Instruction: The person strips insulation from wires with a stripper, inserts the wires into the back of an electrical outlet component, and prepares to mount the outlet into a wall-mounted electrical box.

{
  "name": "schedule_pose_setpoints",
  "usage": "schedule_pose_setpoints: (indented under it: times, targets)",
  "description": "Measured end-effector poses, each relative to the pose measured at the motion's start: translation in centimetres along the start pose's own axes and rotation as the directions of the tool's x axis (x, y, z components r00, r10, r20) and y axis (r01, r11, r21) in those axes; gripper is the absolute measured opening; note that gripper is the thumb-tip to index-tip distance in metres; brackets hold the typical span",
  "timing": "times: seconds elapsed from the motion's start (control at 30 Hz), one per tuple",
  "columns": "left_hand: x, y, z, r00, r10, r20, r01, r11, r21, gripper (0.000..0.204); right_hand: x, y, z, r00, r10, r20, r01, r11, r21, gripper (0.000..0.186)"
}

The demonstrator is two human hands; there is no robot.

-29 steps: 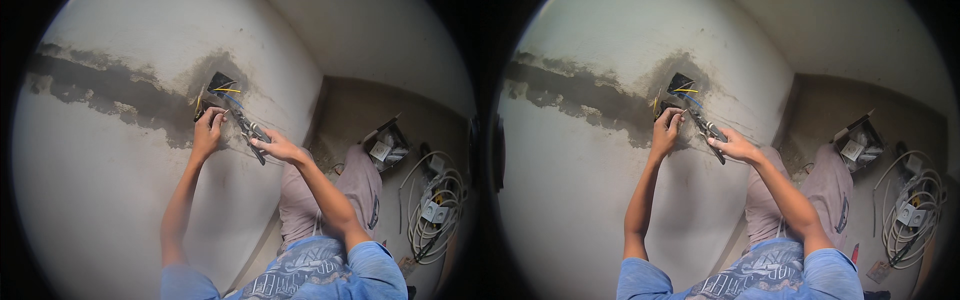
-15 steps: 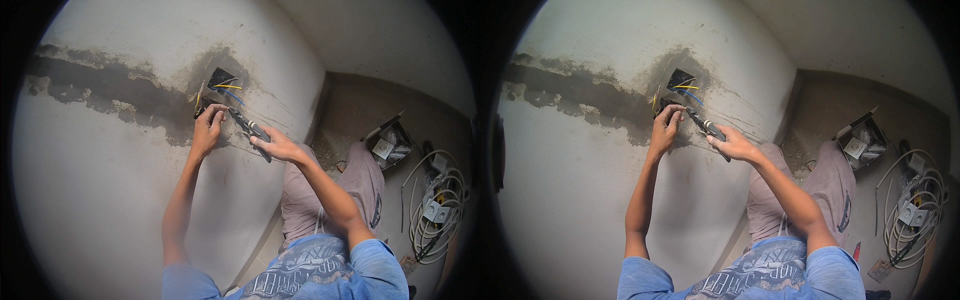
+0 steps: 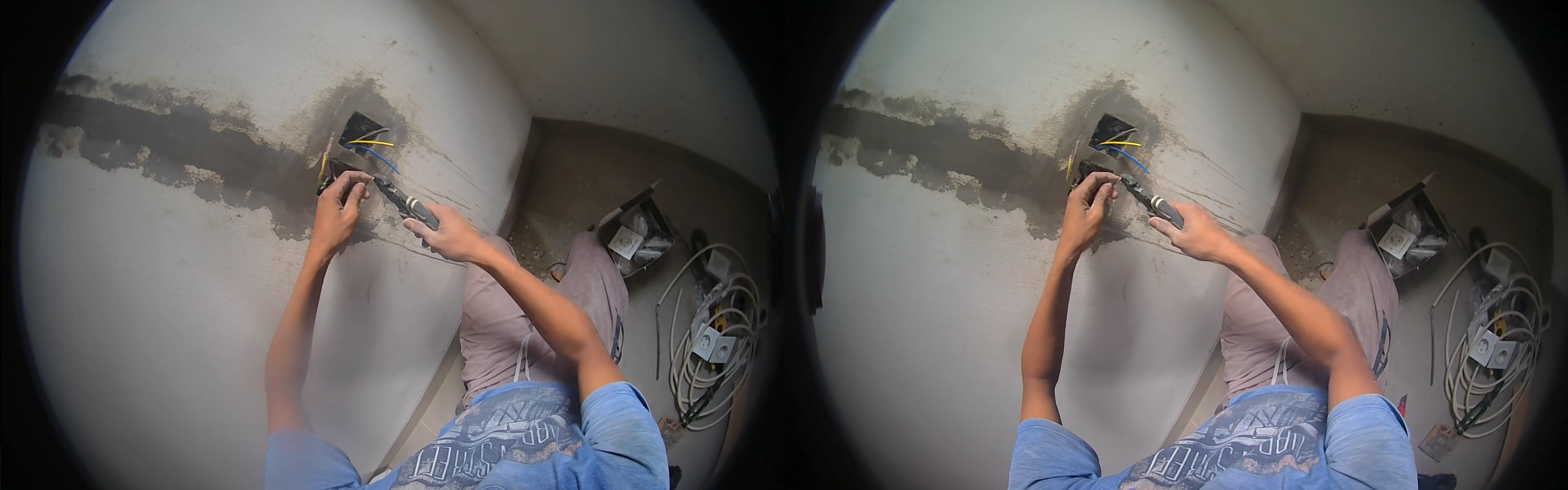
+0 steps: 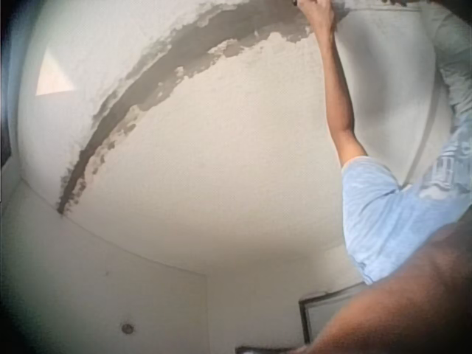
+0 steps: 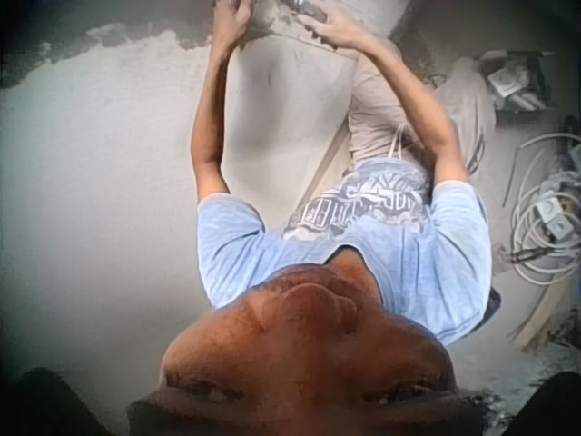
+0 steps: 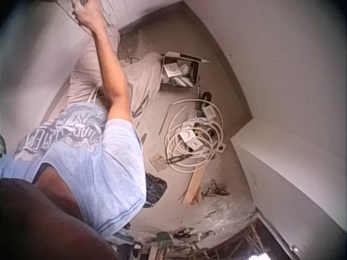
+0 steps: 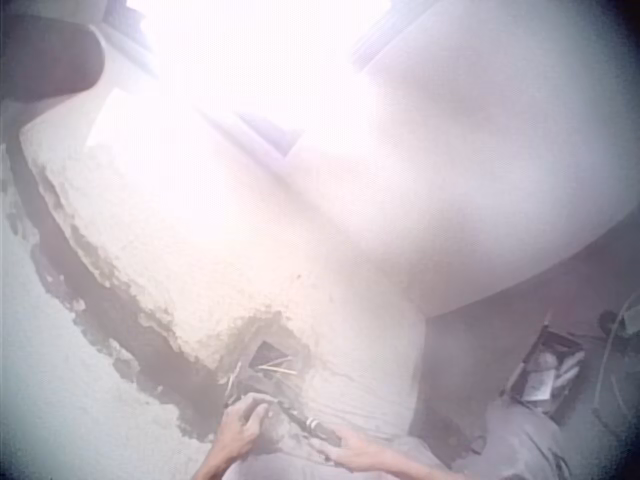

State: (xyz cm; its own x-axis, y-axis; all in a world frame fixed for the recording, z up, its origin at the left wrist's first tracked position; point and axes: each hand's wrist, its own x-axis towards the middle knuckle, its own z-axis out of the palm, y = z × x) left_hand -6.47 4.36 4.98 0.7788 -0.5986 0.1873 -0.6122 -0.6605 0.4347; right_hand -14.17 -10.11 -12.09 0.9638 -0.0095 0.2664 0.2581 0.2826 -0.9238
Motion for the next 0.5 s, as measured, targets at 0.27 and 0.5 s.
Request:
schedule_pose_setpoints:
  times: [0.27,0.5]
  targets:
    - [-1.1,0.1,-0.2,0.998,0.033,-0.047,-0.029,0.996,0.084,0.025,0.2,2.6,2.0,0.992,-0.062,-0.112,0.065,0.998,0.027,0.033]
    - [-3.8,3.3,-2.2,0.984,0.123,-0.128,-0.080,0.950,0.301,0.027,0.4,3.3,2.7,0.968,0.086,-0.236,-0.013,0.956,0.293,0.018]
